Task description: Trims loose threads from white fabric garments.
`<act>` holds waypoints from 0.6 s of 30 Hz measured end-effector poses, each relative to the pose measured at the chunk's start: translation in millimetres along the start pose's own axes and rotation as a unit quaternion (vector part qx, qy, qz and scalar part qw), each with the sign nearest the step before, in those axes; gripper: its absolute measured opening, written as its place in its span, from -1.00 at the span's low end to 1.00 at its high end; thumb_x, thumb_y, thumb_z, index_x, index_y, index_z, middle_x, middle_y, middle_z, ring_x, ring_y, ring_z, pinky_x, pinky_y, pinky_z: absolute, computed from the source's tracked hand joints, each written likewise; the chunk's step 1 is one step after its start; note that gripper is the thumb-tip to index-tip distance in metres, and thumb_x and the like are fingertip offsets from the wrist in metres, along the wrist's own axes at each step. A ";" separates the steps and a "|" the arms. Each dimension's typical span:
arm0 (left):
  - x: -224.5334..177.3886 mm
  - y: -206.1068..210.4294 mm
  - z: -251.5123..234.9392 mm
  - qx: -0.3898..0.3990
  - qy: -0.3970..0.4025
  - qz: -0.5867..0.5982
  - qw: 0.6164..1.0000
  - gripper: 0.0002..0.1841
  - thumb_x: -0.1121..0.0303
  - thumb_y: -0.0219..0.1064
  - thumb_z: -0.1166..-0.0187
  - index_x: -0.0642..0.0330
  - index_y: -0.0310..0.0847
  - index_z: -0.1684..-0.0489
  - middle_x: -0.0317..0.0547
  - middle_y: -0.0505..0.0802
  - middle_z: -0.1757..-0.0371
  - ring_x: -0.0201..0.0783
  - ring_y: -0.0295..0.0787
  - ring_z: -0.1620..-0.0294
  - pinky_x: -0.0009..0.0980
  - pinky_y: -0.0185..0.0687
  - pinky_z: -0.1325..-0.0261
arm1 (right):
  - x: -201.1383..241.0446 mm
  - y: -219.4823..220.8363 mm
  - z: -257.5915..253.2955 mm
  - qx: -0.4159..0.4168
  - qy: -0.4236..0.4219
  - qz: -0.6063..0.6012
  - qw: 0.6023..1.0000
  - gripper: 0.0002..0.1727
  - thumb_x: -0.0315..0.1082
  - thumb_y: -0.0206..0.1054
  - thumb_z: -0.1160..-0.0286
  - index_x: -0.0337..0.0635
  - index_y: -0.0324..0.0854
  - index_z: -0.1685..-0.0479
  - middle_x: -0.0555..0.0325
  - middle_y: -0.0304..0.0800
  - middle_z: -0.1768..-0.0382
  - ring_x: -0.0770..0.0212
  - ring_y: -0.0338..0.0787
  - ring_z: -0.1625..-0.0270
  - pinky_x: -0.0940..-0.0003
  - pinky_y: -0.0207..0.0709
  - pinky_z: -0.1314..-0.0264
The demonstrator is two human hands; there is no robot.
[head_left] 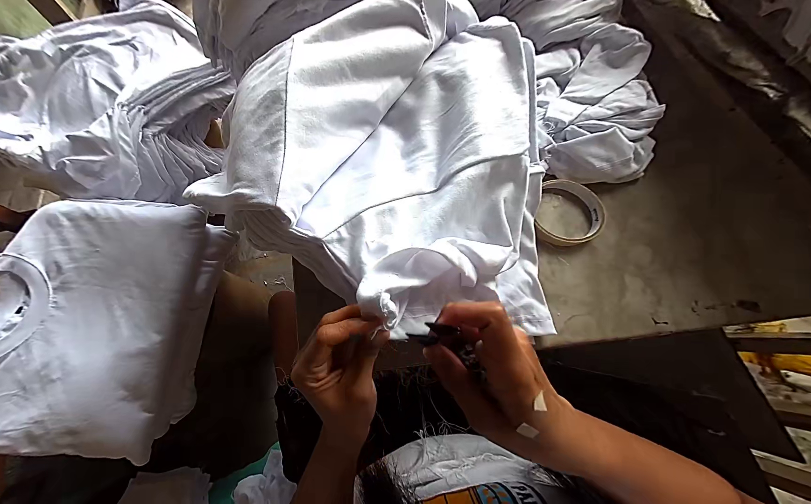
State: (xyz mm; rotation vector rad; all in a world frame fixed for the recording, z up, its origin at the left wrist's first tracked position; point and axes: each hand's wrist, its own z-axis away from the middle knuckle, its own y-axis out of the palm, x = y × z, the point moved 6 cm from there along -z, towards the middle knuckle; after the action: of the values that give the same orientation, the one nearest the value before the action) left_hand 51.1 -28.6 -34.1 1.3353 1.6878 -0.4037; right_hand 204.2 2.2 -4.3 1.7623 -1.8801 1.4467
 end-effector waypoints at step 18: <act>4.6 1.8 14.0 0.041 -0.137 -0.106 0.984 -0.66 0.23 0.42 -0.57 0.33 0.65 -0.10 -0.43 0.88 0.11 -0.61 0.83 0.07 -0.59 0.79 -0.05 | 2.3 -1.2 -42.6 -0.036 -0.024 0.013 0.999 -0.71 -0.19 0.33 -0.67 -0.25 0.53 -0.06 -0.02 0.62 -0.08 0.51 0.63 0.32 0.70 0.53 0.33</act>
State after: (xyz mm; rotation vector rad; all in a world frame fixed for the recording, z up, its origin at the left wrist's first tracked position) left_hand 59.1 -35.4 -44.7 1.1023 1.5974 -0.7538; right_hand 184.9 31.9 19.5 1.7616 -1.9607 1.3383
